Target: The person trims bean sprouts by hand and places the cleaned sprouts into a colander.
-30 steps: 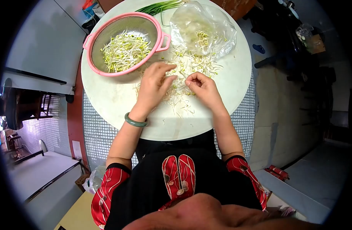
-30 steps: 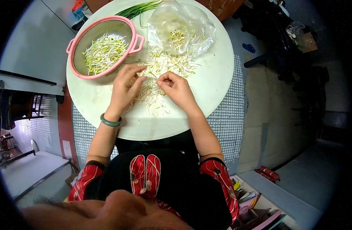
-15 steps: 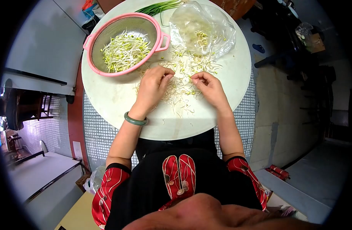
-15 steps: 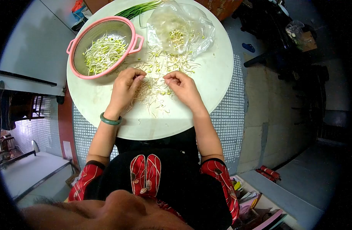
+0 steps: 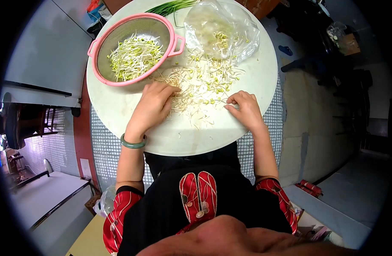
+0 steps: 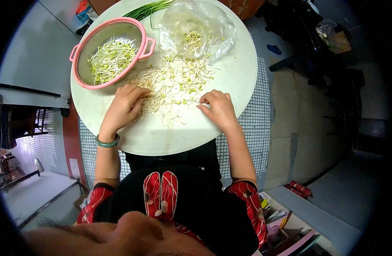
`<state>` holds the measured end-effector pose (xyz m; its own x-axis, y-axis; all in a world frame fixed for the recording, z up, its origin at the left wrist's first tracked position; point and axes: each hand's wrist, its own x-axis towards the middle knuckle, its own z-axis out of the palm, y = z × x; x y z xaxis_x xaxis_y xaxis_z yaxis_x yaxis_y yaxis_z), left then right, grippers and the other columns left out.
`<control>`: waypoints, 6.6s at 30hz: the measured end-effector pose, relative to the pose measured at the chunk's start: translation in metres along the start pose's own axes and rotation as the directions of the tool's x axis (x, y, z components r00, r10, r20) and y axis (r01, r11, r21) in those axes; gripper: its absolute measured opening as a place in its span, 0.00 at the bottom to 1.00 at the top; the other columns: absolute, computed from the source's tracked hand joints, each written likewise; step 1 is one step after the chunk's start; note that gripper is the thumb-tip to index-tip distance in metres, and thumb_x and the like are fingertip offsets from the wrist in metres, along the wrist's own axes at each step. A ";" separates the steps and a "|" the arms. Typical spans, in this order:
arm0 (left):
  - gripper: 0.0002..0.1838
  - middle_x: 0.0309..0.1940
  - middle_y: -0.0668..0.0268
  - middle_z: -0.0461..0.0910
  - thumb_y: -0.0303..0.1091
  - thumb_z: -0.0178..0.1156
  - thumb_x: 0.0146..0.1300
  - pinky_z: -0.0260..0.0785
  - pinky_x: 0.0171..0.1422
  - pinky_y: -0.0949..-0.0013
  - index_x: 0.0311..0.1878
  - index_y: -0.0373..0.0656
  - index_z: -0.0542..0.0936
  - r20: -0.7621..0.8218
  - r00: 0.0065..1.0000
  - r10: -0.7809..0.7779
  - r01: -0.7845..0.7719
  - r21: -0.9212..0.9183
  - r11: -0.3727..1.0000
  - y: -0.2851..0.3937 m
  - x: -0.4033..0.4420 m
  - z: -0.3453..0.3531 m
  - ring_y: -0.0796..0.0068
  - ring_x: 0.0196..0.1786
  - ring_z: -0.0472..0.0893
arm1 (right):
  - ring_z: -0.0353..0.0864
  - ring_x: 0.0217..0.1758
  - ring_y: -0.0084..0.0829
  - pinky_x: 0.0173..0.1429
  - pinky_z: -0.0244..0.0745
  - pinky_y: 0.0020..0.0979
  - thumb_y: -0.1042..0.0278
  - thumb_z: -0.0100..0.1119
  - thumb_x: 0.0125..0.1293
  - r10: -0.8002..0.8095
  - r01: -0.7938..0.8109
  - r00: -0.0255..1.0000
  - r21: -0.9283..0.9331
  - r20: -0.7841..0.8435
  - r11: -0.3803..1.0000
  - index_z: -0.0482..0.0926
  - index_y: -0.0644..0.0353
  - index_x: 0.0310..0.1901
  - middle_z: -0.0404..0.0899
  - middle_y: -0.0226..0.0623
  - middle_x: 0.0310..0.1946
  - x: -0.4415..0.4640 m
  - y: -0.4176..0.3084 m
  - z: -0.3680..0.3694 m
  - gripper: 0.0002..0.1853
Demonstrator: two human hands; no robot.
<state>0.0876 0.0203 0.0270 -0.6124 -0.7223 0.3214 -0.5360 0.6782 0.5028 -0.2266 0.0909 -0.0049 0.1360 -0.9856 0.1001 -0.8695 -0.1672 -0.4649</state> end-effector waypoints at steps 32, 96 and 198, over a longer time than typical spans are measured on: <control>0.11 0.36 0.63 0.82 0.32 0.54 0.75 0.79 0.51 0.66 0.54 0.37 0.75 0.304 0.820 -0.486 0.114 -0.918 -0.380 0.017 0.022 0.077 0.71 0.42 0.83 | 0.78 0.32 0.25 0.40 0.75 0.27 0.72 0.63 0.64 0.029 -0.031 0.999 0.586 0.014 0.810 0.82 0.61 0.40 0.82 0.34 0.35 0.017 -0.053 0.036 0.05; 0.09 0.25 0.74 0.76 0.35 0.63 0.68 0.55 0.25 0.81 0.36 0.39 0.82 0.542 0.777 -0.321 0.547 -0.833 -0.083 0.035 0.020 0.085 0.89 0.21 0.65 | 0.80 0.37 0.25 0.43 0.75 0.28 0.71 0.65 0.64 0.035 -0.041 0.999 0.598 0.021 0.800 0.82 0.63 0.43 0.82 0.32 0.32 0.031 -0.035 0.007 0.08; 0.05 0.32 0.68 0.75 0.32 0.54 0.72 0.60 0.25 0.77 0.44 0.41 0.75 0.477 0.809 -0.343 0.295 -0.835 -0.464 0.008 0.014 0.074 0.79 0.26 0.72 | 0.77 0.40 0.31 0.49 0.65 0.35 0.60 0.70 0.58 -0.170 0.176 0.979 0.052 -0.109 0.983 0.82 0.53 0.35 0.79 0.28 0.31 0.017 -0.005 0.018 0.08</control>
<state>0.0318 0.0253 -0.0240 -0.5889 -0.7525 -0.2948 0.5534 -0.6413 0.5315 -0.2116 0.0742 -0.0171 0.2289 -0.9345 0.2726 -0.8061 -0.3390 -0.4850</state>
